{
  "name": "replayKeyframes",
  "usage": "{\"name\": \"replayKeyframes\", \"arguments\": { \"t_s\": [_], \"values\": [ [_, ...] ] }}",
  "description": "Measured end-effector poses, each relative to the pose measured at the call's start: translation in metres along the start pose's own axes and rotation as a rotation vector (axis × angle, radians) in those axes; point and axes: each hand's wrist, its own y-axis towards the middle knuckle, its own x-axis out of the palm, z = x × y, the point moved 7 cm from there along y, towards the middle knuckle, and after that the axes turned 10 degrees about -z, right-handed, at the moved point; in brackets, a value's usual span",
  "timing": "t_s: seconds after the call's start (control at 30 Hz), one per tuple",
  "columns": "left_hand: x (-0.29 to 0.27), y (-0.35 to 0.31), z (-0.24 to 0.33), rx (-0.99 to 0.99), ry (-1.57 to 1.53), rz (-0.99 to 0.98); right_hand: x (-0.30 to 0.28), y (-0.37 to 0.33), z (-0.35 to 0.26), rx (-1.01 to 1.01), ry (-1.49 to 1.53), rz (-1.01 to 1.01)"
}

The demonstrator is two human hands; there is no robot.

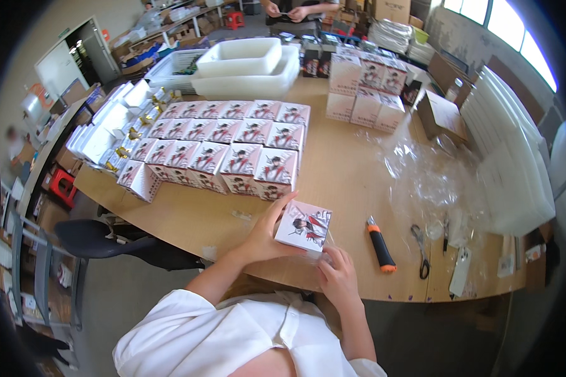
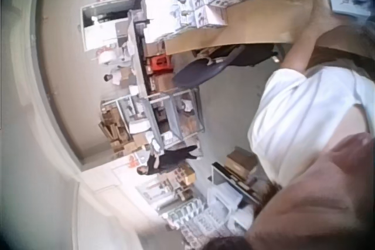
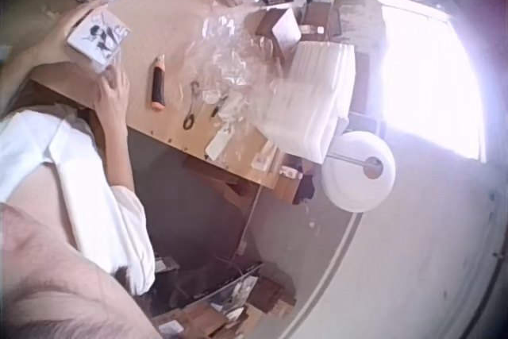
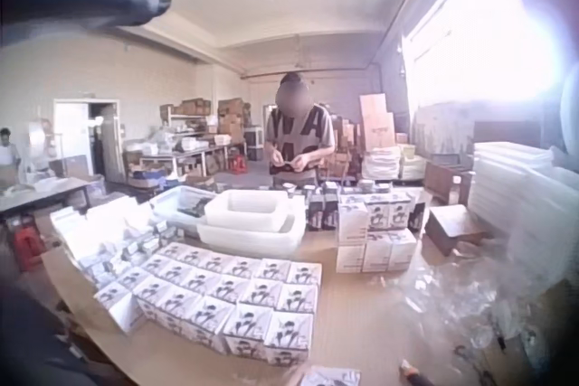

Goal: The person wraps small printed boxes in clear plastic film using a utility knife to cut the film and hands to seal the edges. The wrapped boxes are stacked on the table as the task proceeds.

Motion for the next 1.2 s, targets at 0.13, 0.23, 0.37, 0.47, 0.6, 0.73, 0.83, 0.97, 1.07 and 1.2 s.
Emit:
{"name": "replayKeyframes", "arguments": {
  "t_s": [0.13,0.23,0.37,0.47,0.6,0.73,0.83,0.97,1.07,1.2],
  "values": [
    [-0.024,-0.032,-0.002,0.248,-0.403,0.186,-0.029,0.001,-0.003,-0.033,0.028,0.131],
    [-0.049,-0.053,0.023,0.389,-0.473,0.212,-0.039,0.015,-0.024,-0.129,-0.054,0.103],
    [-0.101,-0.122,-0.039,0.343,-1.077,0.695,-0.027,0.018,0.008,-0.004,-0.082,0.019],
    [-0.151,-0.154,0.012,0.473,-0.508,0.773,-0.043,0.003,0.027,0.102,0.117,0.191],
    [-0.173,-0.165,0.051,0.135,0.238,0.75,-0.046,-0.003,0.04,0.171,0.088,0.273],
    [-0.173,-0.172,0.005,-0.209,0.21,0.603,-0.037,0.004,0.032,0.147,0.111,0.253],
    [-0.176,-0.185,-0.006,-0.253,0.261,0.676,-0.033,0.009,0.03,0.121,0.089,0.213],
    [-0.146,-0.166,0.059,-0.316,0.849,0.803,-0.032,0.009,0.029,0.131,0.066,0.209],
    [-0.11,-0.135,0.065,-0.418,1.271,0.816,-0.026,0.015,0.023,0.114,0.085,0.183],
    [-0.111,-0.122,0.02,-0.651,1.346,0.727,-0.023,0.024,0.015,0.087,0.066,0.185]
  ]
}}
